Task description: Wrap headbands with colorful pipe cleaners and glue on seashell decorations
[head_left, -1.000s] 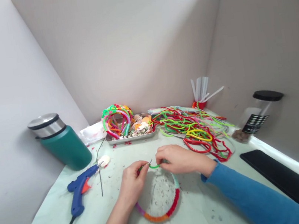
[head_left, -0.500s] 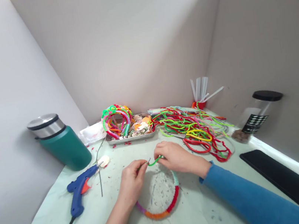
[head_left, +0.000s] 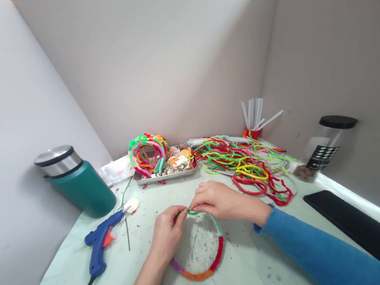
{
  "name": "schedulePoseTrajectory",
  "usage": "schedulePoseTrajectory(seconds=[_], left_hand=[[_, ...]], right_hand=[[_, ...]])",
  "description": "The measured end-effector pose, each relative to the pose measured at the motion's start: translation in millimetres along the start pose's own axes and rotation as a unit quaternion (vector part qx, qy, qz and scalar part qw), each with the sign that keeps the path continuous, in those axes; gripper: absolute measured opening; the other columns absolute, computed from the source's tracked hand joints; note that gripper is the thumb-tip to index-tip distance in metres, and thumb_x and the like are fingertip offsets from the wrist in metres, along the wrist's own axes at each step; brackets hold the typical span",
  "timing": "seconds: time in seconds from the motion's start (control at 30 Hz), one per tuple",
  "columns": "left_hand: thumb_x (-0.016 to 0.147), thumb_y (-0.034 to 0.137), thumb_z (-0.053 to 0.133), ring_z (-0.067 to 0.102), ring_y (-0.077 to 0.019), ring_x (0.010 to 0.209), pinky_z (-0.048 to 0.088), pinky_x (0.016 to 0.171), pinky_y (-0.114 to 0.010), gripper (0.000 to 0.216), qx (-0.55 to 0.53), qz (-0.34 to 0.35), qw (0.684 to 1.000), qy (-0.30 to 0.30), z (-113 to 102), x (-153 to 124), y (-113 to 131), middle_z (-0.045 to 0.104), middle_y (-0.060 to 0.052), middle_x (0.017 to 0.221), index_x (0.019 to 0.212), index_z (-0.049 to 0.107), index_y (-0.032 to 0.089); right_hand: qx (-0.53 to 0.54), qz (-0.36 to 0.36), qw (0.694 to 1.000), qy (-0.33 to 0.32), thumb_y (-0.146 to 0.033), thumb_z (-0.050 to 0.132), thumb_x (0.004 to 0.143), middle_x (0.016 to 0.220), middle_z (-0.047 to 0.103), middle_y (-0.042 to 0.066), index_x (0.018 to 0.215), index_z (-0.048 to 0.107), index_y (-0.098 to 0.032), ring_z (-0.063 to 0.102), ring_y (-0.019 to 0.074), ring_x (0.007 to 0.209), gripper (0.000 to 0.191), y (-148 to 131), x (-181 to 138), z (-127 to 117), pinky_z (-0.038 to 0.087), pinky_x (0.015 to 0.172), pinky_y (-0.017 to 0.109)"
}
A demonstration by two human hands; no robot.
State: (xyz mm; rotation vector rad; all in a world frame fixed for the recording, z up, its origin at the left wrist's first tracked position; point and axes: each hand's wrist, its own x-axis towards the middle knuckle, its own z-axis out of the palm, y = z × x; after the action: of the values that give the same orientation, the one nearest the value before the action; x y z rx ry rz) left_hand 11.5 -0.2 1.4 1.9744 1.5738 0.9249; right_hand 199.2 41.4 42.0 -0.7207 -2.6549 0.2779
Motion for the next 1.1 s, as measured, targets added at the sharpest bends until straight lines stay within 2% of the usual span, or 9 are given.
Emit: schedulePoseTrajectory(seconds=[0.07,0.17,0.3,0.53,0.73,0.87,1.0,1.1], left_hand=[[0.082,0.03,0.045,0.061,-0.0167,0.073,0.042,0.067,-0.025,0.024,-0.001,0.002,1.0,0.002,-0.1,0.0,0.0,0.069,-0.001,0.08,0.083,0.067,0.021],[0.082,0.03,0.045,0.061,-0.0164,0.073,0.042,0.067,-0.024,0.024,-0.003,-0.001,1.0,0.008,-0.3,0.3,0.1,0.069,-0.002,0.08,0.083,0.067,0.02],[0.082,0.03,0.046,0.06,-0.0164,0.072,0.042,0.067,-0.025,0.023,-0.002,-0.006,1.0,0.008,-0.4,0.2,0.9,0.069,-0.001,0.079,0.083,0.067,0.02],[0.084,0.025,0.043,0.059,-0.0166,0.077,0.042,0.069,-0.025,0.025,0.007,0.017,0.999,-0.029,1.1,-1.3,1.7,0.067,-0.003,0.083,0.089,0.067,0.02],[0.084,0.022,0.042,0.055,-0.0144,0.067,0.039,0.063,-0.023,0.025,0.026,0.081,0.993,-0.082,0.9,-3.7,6.6,0.06,-0.002,0.072,0.083,0.066,0.02],[0.085,0.023,0.041,0.053,-0.0137,0.066,0.038,0.063,-0.023,0.025,0.012,0.11,0.989,-0.101,-0.7,-6.4,13.3,0.056,-0.001,0.069,0.073,0.062,0.019],[0.085,0.026,0.044,0.05,-0.0122,0.062,0.037,0.06,-0.022,0.021,0.0,0.116,0.99,-0.086,-1.8,-8.1,16.8,0.054,0.0,0.068,0.077,0.063,0.018],[0.083,0.029,0.05,0.047,-0.0107,0.057,0.035,0.057,-0.022,0.019,0.0,0.111,0.992,-0.064,-1.1,-9.1,16.1,0.053,0.001,0.064,0.074,0.063,0.017]], right_hand=[[-0.005,0.006,1.0,-0.001,-0.033,0.05,0.087,0.083,0.064,0.004,0.095,0.067,-0.02,0.053,0.0146,0.081,0.022,0.0,-1.2,-0.4,0.034,0.075,0.027],[-0.038,0.022,0.999,-0.009,-0.045,0.06,0.077,0.088,0.061,0.005,0.093,0.066,-0.019,0.051,0.0178,0.087,0.031,-1.4,-3.3,-1.2,0.033,0.079,0.03],[-0.101,0.052,0.993,-0.035,-0.036,0.057,0.082,0.083,0.059,0.006,0.079,0.067,-0.017,0.048,0.0191,0.089,0.021,-2.1,-4.4,0.5,0.031,0.076,0.031],[-0.088,0.018,0.996,-0.016,-0.033,0.049,0.088,0.079,0.06,0.005,0.081,0.066,-0.017,0.049,0.0166,0.083,0.024,-3.1,-2.3,0.8,0.031,0.076,0.029],[-0.002,0.05,0.997,0.063,-0.027,0.054,0.084,0.076,0.063,0.003,0.076,0.065,-0.016,0.052,0.0138,0.076,0.017,-6.6,2.6,5.8,0.034,0.07,0.025],[0.095,0.126,0.984,0.084,-0.023,0.058,0.079,0.069,0.063,0.001,0.072,0.066,-0.015,0.052,0.0117,0.067,0.014,-0.3,4.7,12.0,0.035,0.064,0.022],[0.184,0.231,0.954,0.058,-0.029,0.059,0.074,0.058,0.057,-0.002,0.067,0.066,-0.013,0.047,0.0094,0.056,0.018,9.0,4.5,18.4,0.032,0.051,0.02],[0.221,0.255,0.941,0.025,-0.028,0.059,0.07,0.052,0.05,-0.004,0.061,0.062,-0.012,0.043,0.0083,0.054,0.018,11.6,3.5,21.7,0.028,0.047,0.019]])
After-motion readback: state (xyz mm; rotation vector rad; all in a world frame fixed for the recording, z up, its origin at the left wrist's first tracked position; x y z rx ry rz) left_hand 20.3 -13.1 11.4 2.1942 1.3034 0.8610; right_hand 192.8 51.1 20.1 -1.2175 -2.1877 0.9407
